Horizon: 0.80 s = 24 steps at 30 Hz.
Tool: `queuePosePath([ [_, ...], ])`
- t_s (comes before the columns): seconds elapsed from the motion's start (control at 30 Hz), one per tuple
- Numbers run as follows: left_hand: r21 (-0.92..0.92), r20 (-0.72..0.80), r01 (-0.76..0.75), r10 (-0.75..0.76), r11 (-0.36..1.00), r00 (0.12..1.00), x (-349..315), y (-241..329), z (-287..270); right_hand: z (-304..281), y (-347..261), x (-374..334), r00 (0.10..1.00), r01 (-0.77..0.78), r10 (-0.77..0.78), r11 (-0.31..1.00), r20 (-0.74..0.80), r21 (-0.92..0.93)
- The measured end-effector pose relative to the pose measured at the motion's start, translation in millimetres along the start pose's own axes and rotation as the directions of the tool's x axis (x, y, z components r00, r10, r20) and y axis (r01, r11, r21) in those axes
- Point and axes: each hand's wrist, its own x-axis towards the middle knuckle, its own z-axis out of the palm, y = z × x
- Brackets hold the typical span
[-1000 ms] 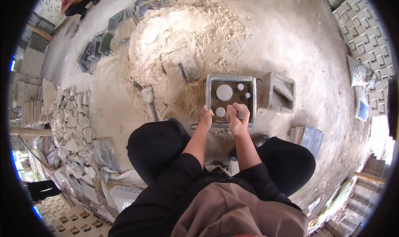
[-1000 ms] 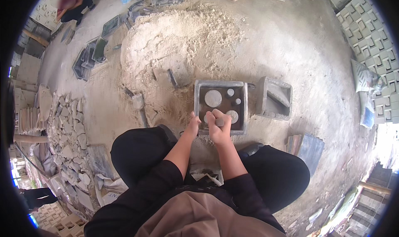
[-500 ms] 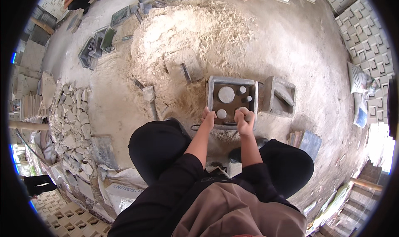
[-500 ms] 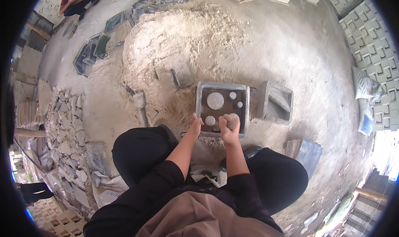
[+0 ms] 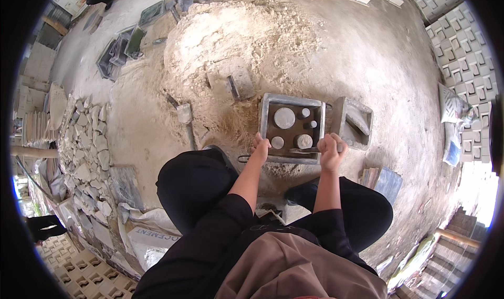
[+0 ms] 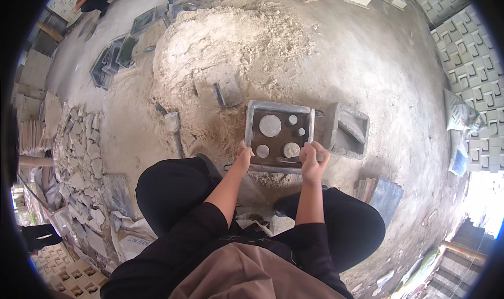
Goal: The person uses a small tool to scrape and clean the edges and interior holes of a square construction mold on the ground.
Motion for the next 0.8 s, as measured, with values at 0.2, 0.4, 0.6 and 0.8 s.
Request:
queuePosePath([
  [0.2, 0.029, 0.06, 0.074, -0.075, 0.997, 0.995, -17, 23, 14, -31, 21, -9, 0.999, 0.014, -0.014, 1.0, 0.029, -0.017],
  [0.4, -0.035, -0.007, 0.013, -0.014, 0.999, 1.0, 10, -15, -2, -1, -22, -6, 0.998, -0.016, 0.019, 0.999, 0.066, -0.041],
  [0.6, 0.026, 0.058, 0.059, -0.061, 0.998, 0.996, -20, 20, 12, -36, 26, -11, 0.995, 0.047, -0.027, 0.978, 0.097, -0.205],
  [0.8, -0.033, 0.076, 0.002, 0.0, 0.999, 0.997, 14, -18, -3, -20, -11, -8, 0.999, 0.008, -0.001, 0.991, 0.046, -0.137],
])
